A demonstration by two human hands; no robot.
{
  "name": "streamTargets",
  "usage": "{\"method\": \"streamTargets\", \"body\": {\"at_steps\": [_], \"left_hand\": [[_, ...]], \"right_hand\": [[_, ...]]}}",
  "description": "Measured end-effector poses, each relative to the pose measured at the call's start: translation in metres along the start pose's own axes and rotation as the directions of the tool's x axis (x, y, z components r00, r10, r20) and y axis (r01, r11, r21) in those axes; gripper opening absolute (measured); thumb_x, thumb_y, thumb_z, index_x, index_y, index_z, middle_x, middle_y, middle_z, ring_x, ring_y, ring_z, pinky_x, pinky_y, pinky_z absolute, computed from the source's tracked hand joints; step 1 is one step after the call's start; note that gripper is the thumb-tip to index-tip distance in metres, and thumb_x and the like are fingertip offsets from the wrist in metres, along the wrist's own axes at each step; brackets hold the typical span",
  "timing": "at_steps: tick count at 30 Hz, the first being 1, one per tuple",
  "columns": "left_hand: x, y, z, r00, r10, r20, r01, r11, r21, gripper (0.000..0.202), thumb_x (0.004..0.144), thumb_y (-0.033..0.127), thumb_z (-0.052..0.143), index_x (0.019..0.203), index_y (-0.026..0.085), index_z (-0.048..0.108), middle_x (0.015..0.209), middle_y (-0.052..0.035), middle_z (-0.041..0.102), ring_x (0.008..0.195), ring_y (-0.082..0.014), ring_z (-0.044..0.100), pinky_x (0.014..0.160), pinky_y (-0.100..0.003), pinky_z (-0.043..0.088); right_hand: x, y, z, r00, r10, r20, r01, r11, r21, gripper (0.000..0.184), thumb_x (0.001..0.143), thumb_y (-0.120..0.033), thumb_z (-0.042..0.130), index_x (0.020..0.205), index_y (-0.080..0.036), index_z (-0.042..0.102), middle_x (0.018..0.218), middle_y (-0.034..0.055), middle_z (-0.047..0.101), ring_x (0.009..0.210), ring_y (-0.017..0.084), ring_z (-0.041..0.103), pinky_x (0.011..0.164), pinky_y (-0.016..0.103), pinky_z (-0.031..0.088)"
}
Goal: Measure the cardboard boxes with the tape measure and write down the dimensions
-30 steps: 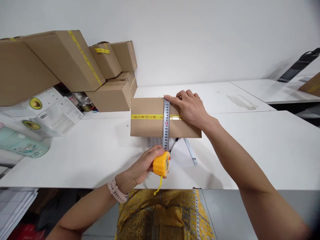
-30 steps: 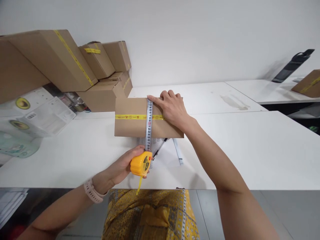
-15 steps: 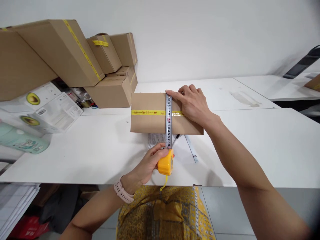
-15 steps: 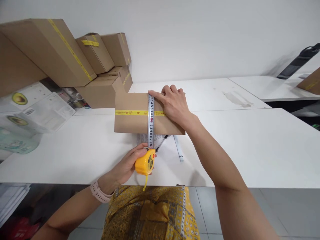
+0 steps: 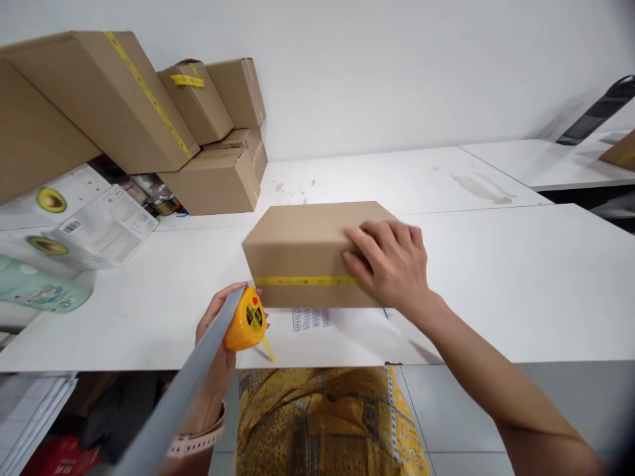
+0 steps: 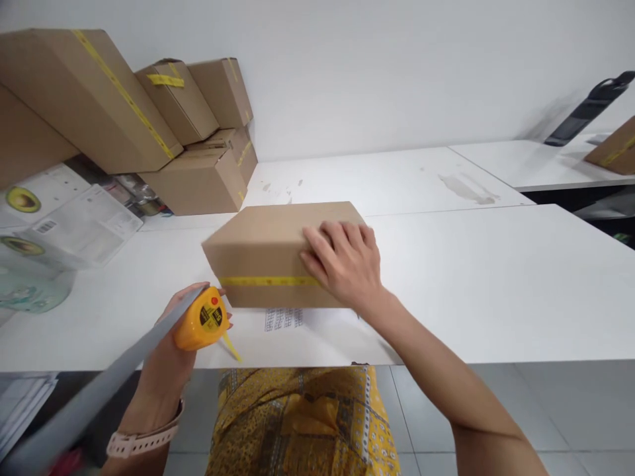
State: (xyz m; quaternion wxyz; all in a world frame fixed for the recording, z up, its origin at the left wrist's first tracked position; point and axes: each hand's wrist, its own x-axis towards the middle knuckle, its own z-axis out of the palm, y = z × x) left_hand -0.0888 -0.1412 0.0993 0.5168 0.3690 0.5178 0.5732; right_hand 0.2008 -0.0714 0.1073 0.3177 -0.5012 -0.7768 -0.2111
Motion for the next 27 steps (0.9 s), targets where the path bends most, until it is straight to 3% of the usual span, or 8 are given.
{"method": "streamTargets", "body": {"at_steps": [5,9,12,15,19,22,24,27], "left_hand": [[-0.017,-0.005,-0.004,0.974,-0.196,0.117,0.193,0.981,0.032,0.045,0.074,0.052,0.081,0.107,0.023,0.07,0.106,-0.0063,0.074,0.069,-0.0208,0.07,0.064,-0.034,0.059],[-0.032,-0.016,0.008,0.858,-0.354,0.373,0.292,0.933,0.212,0.043,0.08,0.055,0.078,0.103,0.02,0.071,0.096,-0.0072,0.072,0.075,-0.0194,0.065,0.065,-0.028,0.051],[-0.039,-0.028,0.018,0.757,-0.398,0.519,0.215,0.901,0.377,0.046,0.084,0.056,0.073,0.111,0.02,0.07,0.094,-0.0058,0.068,0.082,-0.0196,0.061,0.068,-0.026,0.046],[-0.043,-0.034,0.026,0.706,-0.434,0.56,0.12,0.853,0.509,0.048,0.086,0.056,0.069,0.118,0.02,0.067,0.095,-0.0047,0.065,0.079,-0.0182,0.056,0.068,-0.026,0.043],[-0.047,-0.03,0.031,0.692,-0.433,0.577,-0.055,0.766,0.64,0.039,0.085,0.045,0.068,0.116,0.022,0.068,0.099,-0.0041,0.067,0.083,-0.0191,0.055,0.071,-0.027,0.044],[-0.047,-0.028,0.03,0.698,-0.43,0.572,-0.067,0.757,0.65,0.038,0.084,0.044,0.069,0.116,0.022,0.068,0.101,-0.0042,0.068,0.085,-0.0196,0.056,0.074,-0.028,0.045],[-0.047,-0.03,0.028,0.698,-0.447,0.559,-0.02,0.769,0.639,0.038,0.085,0.045,0.067,0.116,0.022,0.068,0.1,-0.0039,0.067,0.082,-0.0187,0.055,0.073,-0.028,0.045],[-0.046,-0.033,0.025,0.716,-0.452,0.531,-0.004,0.759,0.651,0.039,0.087,0.045,0.066,0.118,0.022,0.068,0.102,-0.0043,0.068,0.081,-0.0186,0.056,0.072,-0.028,0.045]], "right_hand": [[-0.053,-0.018,-0.006,0.992,-0.086,-0.092,0.09,0.996,0.031,0.048,0.096,-0.036,0.063,0.144,-0.034,0.053,0.124,0.0094,0.073,0.105,0.031,0.063,0.085,0.046,0.043],[-0.065,-0.029,-0.026,0.994,0.064,-0.084,-0.04,0.964,0.263,0.071,0.096,-0.048,0.06,0.16,-0.037,0.032,0.125,0.0126,0.072,0.109,0.036,0.064,0.086,0.053,0.047],[-0.067,-0.037,-0.043,0.975,0.218,-0.036,-0.166,0.829,0.534,0.079,0.095,-0.061,0.054,0.164,-0.038,0.024,0.13,0.0147,0.069,0.109,0.038,0.064,0.084,0.059,0.05],[-0.067,-0.042,-0.053,0.917,0.399,0.017,-0.283,0.618,0.733,0.073,0.094,-0.055,0.058,0.161,-0.044,0.03,0.126,0.0124,0.07,0.094,0.034,0.068,0.072,0.056,0.054],[-0.073,-0.048,-0.061,0.856,0.49,0.165,-0.363,0.342,0.867,0.035,0.097,-0.029,0.059,0.123,-0.051,0.068,0.08,0.0015,0.071,0.055,0.022,0.059,0.043,0.039,0.042],[-0.085,-0.051,-0.069,0.875,0.406,0.263,-0.358,0.178,0.917,0.031,0.098,-0.03,0.055,0.113,-0.051,0.072,0.068,0.0,0.066,0.047,0.021,0.053,0.035,0.036,0.035],[-0.097,-0.052,-0.077,0.867,0.399,0.297,-0.375,0.133,0.917,0.033,0.098,-0.034,0.051,0.119,-0.051,0.07,0.074,0.0022,0.069,0.052,0.024,0.059,0.038,0.039,0.041],[-0.112,-0.052,-0.086,0.835,0.461,0.3,-0.419,0.179,0.89,0.038,0.095,-0.04,0.054,0.13,-0.051,0.065,0.092,0.0061,0.074,0.071,0.031,0.069,0.05,0.048,0.05]]}}
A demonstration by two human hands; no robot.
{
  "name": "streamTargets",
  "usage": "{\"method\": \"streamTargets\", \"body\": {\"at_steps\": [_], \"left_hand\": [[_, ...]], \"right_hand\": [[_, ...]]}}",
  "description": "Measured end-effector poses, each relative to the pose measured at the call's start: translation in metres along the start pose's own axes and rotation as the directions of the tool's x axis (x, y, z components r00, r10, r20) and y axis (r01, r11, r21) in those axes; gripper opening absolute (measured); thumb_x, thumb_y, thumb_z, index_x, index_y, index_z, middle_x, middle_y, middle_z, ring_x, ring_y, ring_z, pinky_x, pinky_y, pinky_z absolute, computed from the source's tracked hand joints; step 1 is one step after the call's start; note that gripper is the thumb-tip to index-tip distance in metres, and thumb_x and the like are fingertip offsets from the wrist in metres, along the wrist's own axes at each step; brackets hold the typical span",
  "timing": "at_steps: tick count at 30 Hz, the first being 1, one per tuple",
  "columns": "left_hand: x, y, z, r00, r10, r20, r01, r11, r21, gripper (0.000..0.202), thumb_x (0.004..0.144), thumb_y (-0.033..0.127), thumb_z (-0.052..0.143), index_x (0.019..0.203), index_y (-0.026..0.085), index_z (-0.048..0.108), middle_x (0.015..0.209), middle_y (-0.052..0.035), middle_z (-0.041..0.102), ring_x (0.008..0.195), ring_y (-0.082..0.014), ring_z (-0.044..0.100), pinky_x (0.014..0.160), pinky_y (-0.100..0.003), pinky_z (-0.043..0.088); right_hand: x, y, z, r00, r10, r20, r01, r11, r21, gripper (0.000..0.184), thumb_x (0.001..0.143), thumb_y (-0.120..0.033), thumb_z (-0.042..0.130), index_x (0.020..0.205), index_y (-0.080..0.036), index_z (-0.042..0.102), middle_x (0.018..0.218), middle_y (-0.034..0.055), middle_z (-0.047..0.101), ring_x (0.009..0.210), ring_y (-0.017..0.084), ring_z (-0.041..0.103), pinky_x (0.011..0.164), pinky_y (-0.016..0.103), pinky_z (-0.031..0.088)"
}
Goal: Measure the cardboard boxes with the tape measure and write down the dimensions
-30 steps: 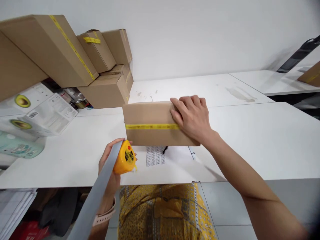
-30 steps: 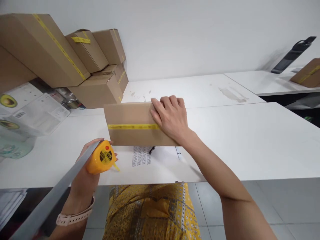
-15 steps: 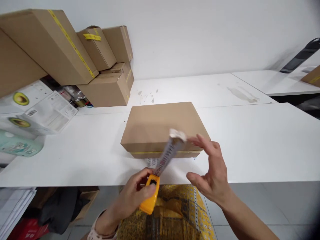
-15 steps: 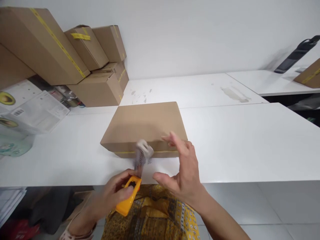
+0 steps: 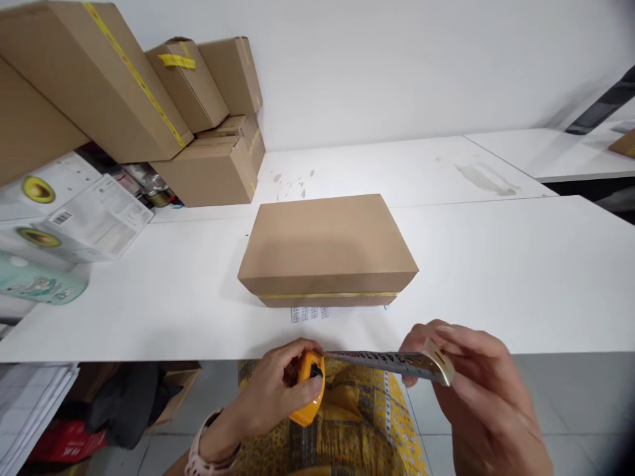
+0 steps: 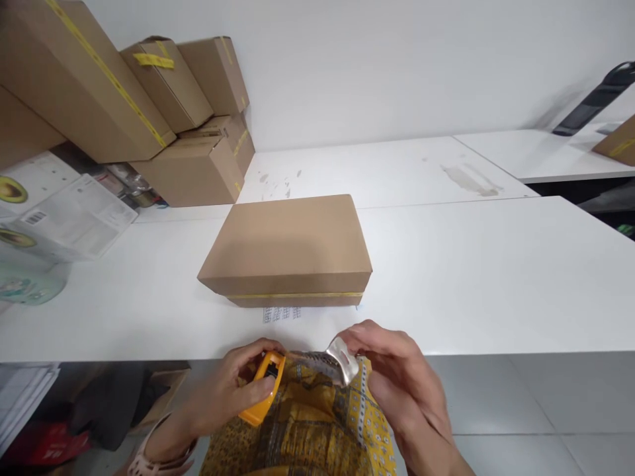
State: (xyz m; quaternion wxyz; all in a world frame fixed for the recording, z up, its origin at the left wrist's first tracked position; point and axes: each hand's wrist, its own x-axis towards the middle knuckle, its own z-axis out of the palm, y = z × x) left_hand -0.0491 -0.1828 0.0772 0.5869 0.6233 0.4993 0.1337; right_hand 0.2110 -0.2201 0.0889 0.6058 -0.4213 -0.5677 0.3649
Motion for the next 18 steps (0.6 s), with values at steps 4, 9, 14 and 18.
{"method": "streamTargets", "body": {"at_steps": [4,9,14,18], "left_hand": [[0.001,-0.001,0.002,0.999,0.015,-0.041,-0.01,0.993,0.119,0.034,0.087,0.042,0.068,0.116,0.023,0.07,0.102,-0.0037,0.071,0.085,-0.0206,0.06,0.076,-0.029,0.049],[-0.003,-0.002,0.007,0.998,0.04,-0.054,-0.031,0.988,0.149,0.057,0.081,0.034,0.07,0.137,0.029,0.059,0.127,-0.0062,0.069,0.111,-0.0272,0.065,0.096,-0.039,0.054],[-0.01,-0.007,0.014,0.983,0.175,-0.056,-0.171,0.983,0.065,0.103,0.072,0.028,0.078,0.161,0.038,0.026,0.137,-0.0069,0.063,0.12,-0.0285,0.065,0.106,-0.046,0.052],[-0.014,-0.011,0.013,0.911,0.383,-0.152,-0.356,0.918,0.176,0.099,0.071,0.026,0.081,0.157,0.038,0.034,0.134,-0.0078,0.066,0.119,-0.0308,0.067,0.103,-0.047,0.056]], "right_hand": [[-0.005,0.002,-0.002,0.985,-0.154,-0.075,0.143,0.981,-0.134,0.045,0.089,-0.043,0.066,0.133,-0.05,0.063,0.094,0.0067,0.074,0.076,0.034,0.069,0.051,0.051,0.052],[0.002,0.006,0.008,0.933,-0.34,-0.119,0.306,0.922,-0.237,0.042,0.087,-0.009,0.067,0.123,-0.03,0.071,0.081,0.0029,0.073,0.065,0.02,0.067,0.048,0.035,0.051],[-0.004,0.016,0.028,0.881,-0.373,0.29,0.436,0.879,-0.194,0.052,0.089,0.002,0.062,0.137,-0.018,0.06,0.097,0.0072,0.077,0.078,0.016,0.07,0.059,0.029,0.056],[-0.009,0.04,0.041,0.851,-0.461,0.25,0.522,0.797,-0.306,0.056,0.09,-0.001,0.063,0.143,-0.016,0.054,0.102,0.0097,0.073,0.086,0.018,0.069,0.065,0.03,0.058]]}}
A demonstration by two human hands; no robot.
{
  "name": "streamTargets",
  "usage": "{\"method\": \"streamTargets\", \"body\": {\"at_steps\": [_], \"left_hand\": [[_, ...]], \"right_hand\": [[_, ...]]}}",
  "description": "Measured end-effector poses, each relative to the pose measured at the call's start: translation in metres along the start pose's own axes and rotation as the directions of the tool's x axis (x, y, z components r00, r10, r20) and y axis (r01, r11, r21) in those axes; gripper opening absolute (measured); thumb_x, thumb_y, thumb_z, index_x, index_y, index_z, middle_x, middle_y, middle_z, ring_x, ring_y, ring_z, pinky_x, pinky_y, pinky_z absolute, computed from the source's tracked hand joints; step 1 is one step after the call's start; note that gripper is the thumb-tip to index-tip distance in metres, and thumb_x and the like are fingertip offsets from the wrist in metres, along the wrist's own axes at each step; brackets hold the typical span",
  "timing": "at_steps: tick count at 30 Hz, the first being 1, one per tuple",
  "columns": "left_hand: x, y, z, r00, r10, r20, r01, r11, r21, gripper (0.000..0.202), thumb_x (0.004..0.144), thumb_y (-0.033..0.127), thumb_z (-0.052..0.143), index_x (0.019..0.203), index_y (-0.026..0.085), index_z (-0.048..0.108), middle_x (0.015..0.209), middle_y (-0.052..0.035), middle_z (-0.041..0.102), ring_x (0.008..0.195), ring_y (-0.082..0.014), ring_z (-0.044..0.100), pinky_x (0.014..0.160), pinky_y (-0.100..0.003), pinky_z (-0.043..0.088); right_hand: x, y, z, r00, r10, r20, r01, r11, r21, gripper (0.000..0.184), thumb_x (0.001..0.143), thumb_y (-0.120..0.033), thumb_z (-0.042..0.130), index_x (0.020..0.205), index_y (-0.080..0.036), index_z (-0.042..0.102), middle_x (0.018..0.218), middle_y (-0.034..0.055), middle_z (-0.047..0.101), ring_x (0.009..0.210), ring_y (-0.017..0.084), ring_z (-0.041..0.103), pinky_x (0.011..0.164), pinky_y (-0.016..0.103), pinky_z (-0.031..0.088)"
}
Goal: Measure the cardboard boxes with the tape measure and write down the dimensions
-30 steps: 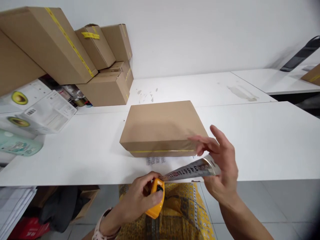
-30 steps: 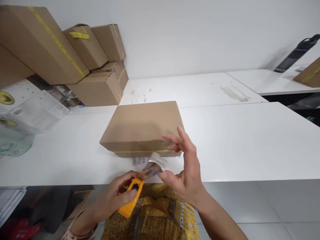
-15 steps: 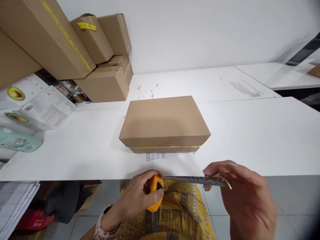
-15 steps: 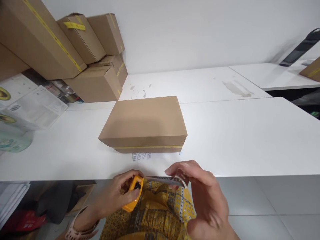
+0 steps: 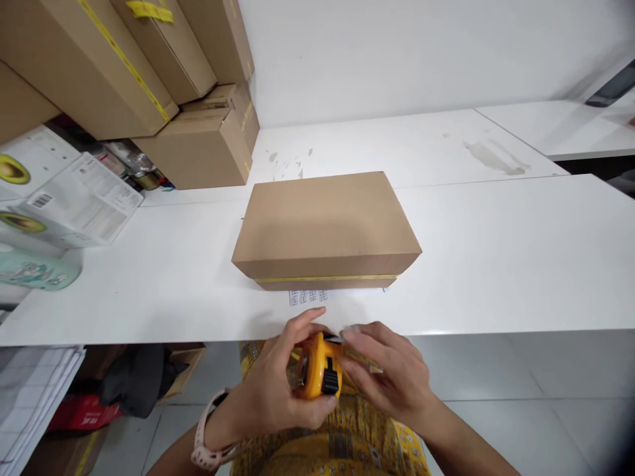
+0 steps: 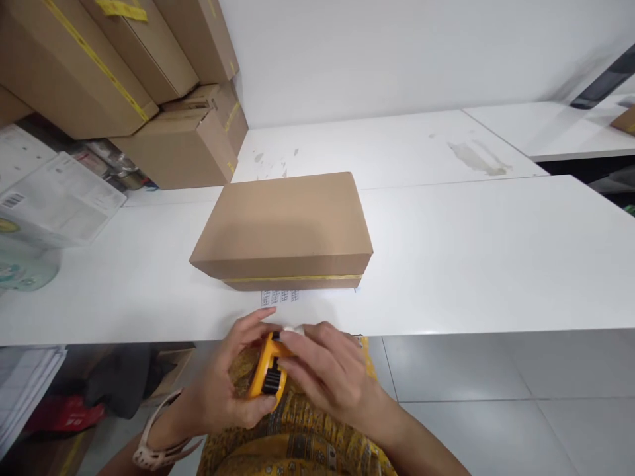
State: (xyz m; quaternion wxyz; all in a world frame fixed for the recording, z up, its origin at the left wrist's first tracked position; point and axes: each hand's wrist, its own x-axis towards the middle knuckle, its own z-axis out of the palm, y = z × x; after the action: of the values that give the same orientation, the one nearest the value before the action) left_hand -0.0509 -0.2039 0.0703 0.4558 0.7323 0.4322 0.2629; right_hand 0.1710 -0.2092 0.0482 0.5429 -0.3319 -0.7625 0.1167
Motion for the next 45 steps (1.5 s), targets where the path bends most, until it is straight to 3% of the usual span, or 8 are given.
{"method": "streamTargets", "body": {"at_steps": [5,8,10,17,24,28,38,45], "left_hand": [[0.013,0.013,-0.032,0.833,0.432,-0.345,-0.349,0.895,0.278,0.076,0.079,0.024,0.08,0.149,0.03,0.05,0.132,-0.0126,0.065,0.116,-0.0324,0.068,0.093,-0.047,0.061],[0.04,0.033,-0.059,0.688,0.641,-0.339,-0.454,0.745,0.489,0.066,0.082,0.02,0.079,0.143,0.032,0.057,0.13,-0.0107,0.065,0.118,-0.0315,0.067,0.092,-0.047,0.061],[0.065,0.046,-0.073,0.66,0.7,-0.273,-0.385,0.626,0.678,0.051,0.087,0.019,0.076,0.133,0.036,0.064,0.138,-0.0083,0.061,0.123,-0.0313,0.063,0.097,-0.049,0.058],[0.135,0.045,-0.084,0.755,0.652,-0.063,-0.253,0.379,0.89,0.021,0.099,0.032,0.061,0.118,0.029,0.07,0.146,-0.0105,0.058,0.119,-0.0328,0.062,0.092,-0.047,0.055],[0.132,0.035,-0.078,0.803,0.594,0.042,-0.311,0.358,0.88,0.091,0.074,0.06,0.085,0.149,0.026,0.046,0.166,-0.0187,0.033,0.142,-0.0441,0.046,0.105,-0.056,0.051],[0.13,0.027,-0.079,0.795,0.603,0.069,-0.296,0.286,0.911,0.085,0.078,0.052,0.086,0.149,0.027,0.047,0.161,-0.0191,0.043,0.141,-0.0413,0.05,0.106,-0.052,0.052],[0.142,0.011,-0.091,0.79,0.608,-0.08,-0.239,0.425,0.873,0.073,0.082,0.065,0.076,0.142,0.032,0.051,0.154,-0.0137,0.05,0.124,-0.0361,0.064,0.088,-0.043,0.059],[0.137,0.008,-0.092,0.787,0.606,-0.116,-0.254,0.49,0.834,0.068,0.082,0.059,0.08,0.139,0.032,0.054,0.155,-0.0141,0.049,0.125,-0.0348,0.063,0.084,-0.039,0.06]], "right_hand": [[-0.016,0.034,0.013,0.994,0.099,-0.048,-0.106,0.976,-0.191,0.036,0.093,-0.002,0.058,0.125,-0.018,0.062,0.094,0.0079,0.071,0.083,0.019,0.065,0.067,0.032,0.055],[-0.024,0.053,0.016,0.97,0.193,0.148,-0.12,0.909,-0.4,0.026,0.096,-0.01,0.058,0.121,-0.017,0.064,0.11,0.0123,0.072,0.104,0.027,0.065,0.083,0.04,0.055],[-0.027,0.062,0.019,0.942,0.243,0.231,-0.099,0.86,-0.501,0.025,0.099,-0.017,0.056,0.123,-0.015,0.065,0.12,0.0143,0.071,0.113,0.03,0.062,0.089,0.043,0.052],[-0.025,0.072,0.022,0.909,0.307,0.283,-0.101,0.819,-0.565,0.031,0.102,-0.026,0.054,0.129,-0.015,0.064,0.122,0.0136,0.068,0.109,0.028,0.058,0.09,0.041,0.043],[-0.02,0.076,0.02,0.909,0.32,0.267,-0.132,0.829,-0.543,0.026,0.103,-0.024,0.053,0.125,-0.017,0.064,0.118,0.0119,0.068,0.106,0.026,0.055,0.086,0.041,0.04],[-0.019,0.076,0.02,0.91,0.32,0.265,-0.139,0.836,-0.53,0.025,0.103,-0.022,0.052,0.124,-0.017,0.064,0.117,0.0118,0.069,0.105,0.026,0.055,0.086,0.04,0.04],[-0.019,0.084,0.009,0.887,0.428,0.175,-0.347,0.865,-0.362,0.025,0.103,-0.025,0.051,0.121,-0.02,0.067,0.112,0.0127,0.066,0.104,0.025,0.062,0.085,0.041,0.052],[-0.003,0.113,-0.006,0.72,0.689,-0.081,-0.672,0.664,-0.327,0.032,0.099,-0.04,0.047,0.11,-0.018,0.067,0.116,0.0166,0.067,0.071,0.021,0.066,0.069,0.042,0.057]]}}
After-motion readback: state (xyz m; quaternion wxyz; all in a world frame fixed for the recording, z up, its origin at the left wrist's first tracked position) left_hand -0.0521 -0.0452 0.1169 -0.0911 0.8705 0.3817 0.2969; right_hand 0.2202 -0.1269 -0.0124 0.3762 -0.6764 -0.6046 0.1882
